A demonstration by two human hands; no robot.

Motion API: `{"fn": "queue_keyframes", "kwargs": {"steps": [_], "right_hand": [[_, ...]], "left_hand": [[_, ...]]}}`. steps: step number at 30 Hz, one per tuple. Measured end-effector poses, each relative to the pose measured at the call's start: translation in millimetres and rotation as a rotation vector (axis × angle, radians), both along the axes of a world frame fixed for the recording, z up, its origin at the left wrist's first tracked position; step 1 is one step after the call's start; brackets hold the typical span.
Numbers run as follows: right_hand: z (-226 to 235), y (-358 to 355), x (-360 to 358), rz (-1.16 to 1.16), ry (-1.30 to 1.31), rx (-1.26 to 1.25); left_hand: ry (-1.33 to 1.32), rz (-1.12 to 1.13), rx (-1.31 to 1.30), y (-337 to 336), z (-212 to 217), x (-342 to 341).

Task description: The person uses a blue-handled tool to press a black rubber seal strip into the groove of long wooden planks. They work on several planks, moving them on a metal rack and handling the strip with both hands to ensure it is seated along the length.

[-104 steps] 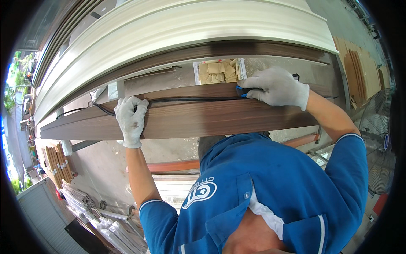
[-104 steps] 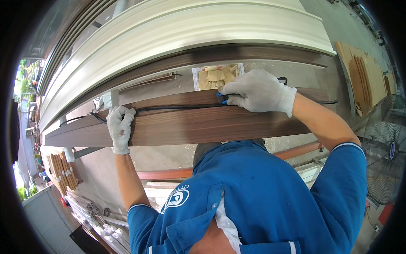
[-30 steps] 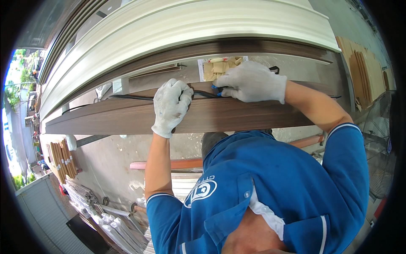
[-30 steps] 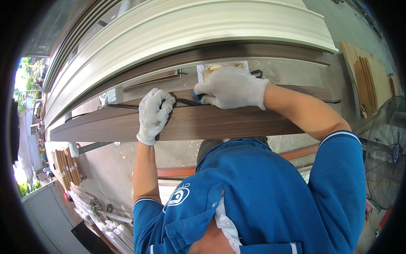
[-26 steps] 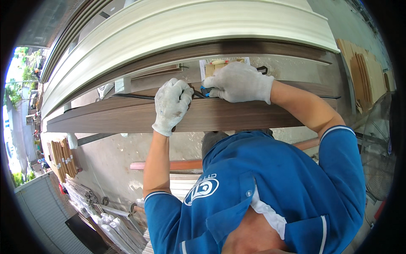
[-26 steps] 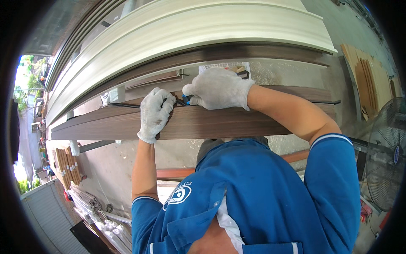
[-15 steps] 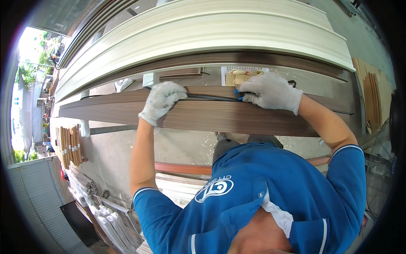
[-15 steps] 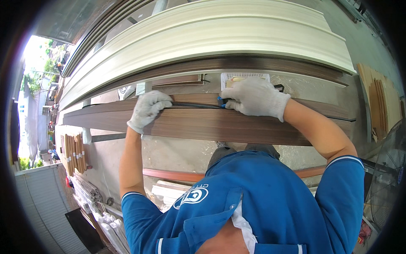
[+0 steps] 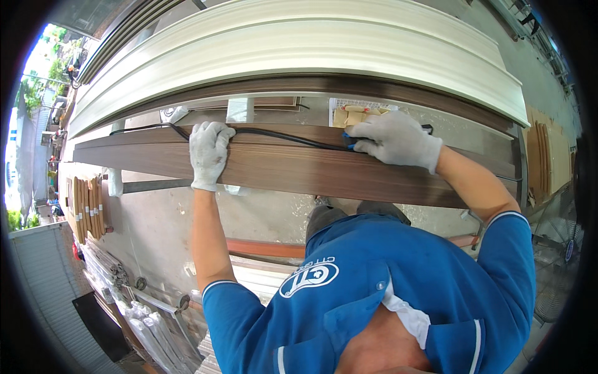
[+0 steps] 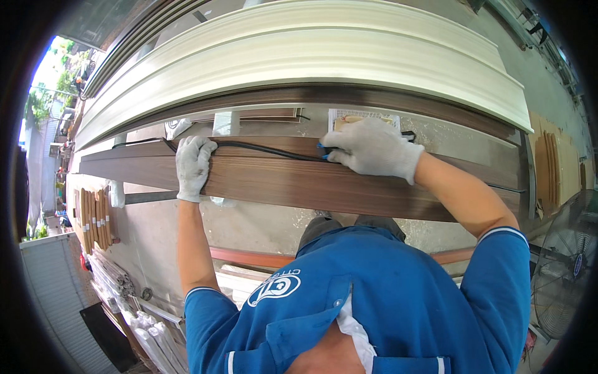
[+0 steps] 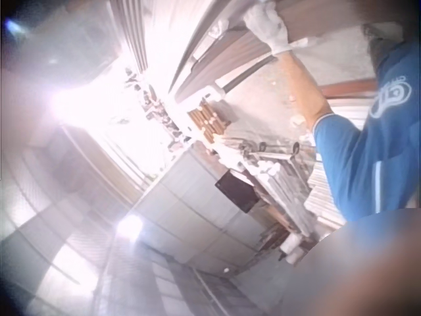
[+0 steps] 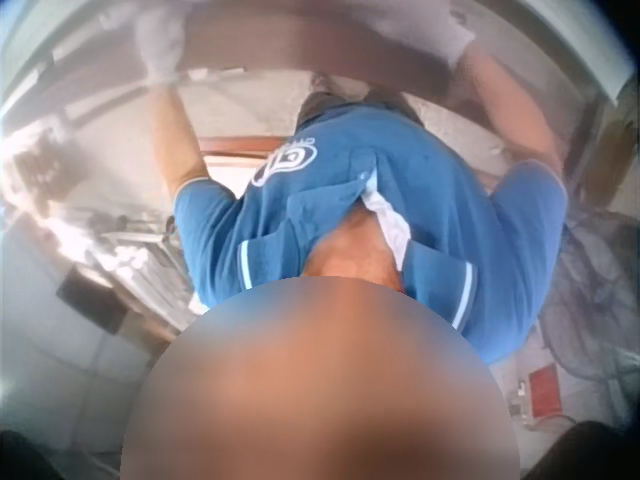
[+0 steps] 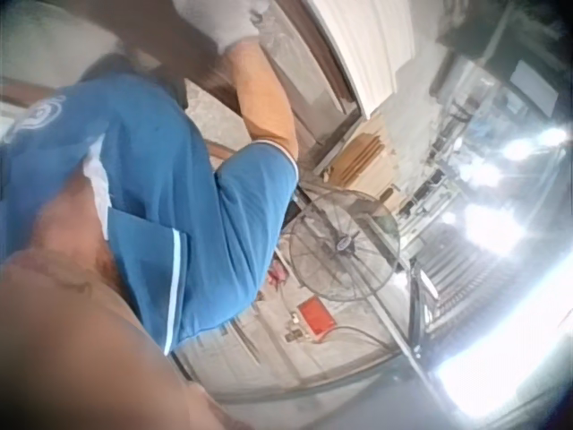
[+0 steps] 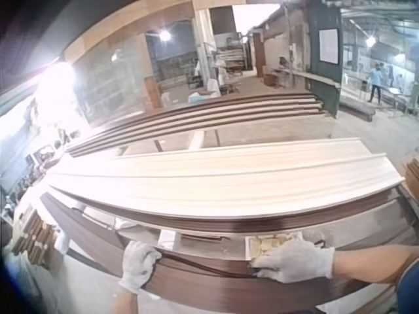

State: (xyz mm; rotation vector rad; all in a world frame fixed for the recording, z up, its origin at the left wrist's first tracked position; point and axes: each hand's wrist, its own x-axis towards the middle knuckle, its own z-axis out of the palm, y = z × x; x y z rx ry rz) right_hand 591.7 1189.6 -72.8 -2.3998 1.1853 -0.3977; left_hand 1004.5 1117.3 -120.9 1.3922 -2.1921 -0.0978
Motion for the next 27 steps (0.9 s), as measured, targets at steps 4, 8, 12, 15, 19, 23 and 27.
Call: {"fn": "queue_keyframes", "kwargs": {"steps": [4, 8, 12, 15, 19, 23, 27], "right_hand": [[-0.8, -25.8, 46.9, 0.031, 0.066, 0.086], [-0.1, -60.8, 118.9, 0.112, 0.050, 0.056], [1.1, -80.2, 155.5, 0.162, 0.076, 0.046], [-0.5, -70.6, 133.5, 0.136, 0.123, 0.091], [4.0, -25.5, 60.6, 0.034, 0.083, 0.064], [17.0, 30.5, -19.2, -0.162, 0.111, 0.091], [14.4, 48.1, -55.6, -0.265, 0.108, 0.141]], "left_hand": [[0.024, 0.003, 0.046, -1.3, 6.5, -3.5], [0.039, 0.003, 0.036, -1.0, 5.7, -2.4], [0.062, -0.021, 0.023, -2.3, 3.0, 1.5], [0.085, -0.065, 0.033, -3.6, 4.4, 3.8], [0.083, -0.063, 0.064, -1.7, 6.5, 4.3], [0.071, -0.042, 0.113, 0.4, 8.2, 4.5], [0.120, -0.128, 0.160, -1.4, 18.3, 6.1]]}}
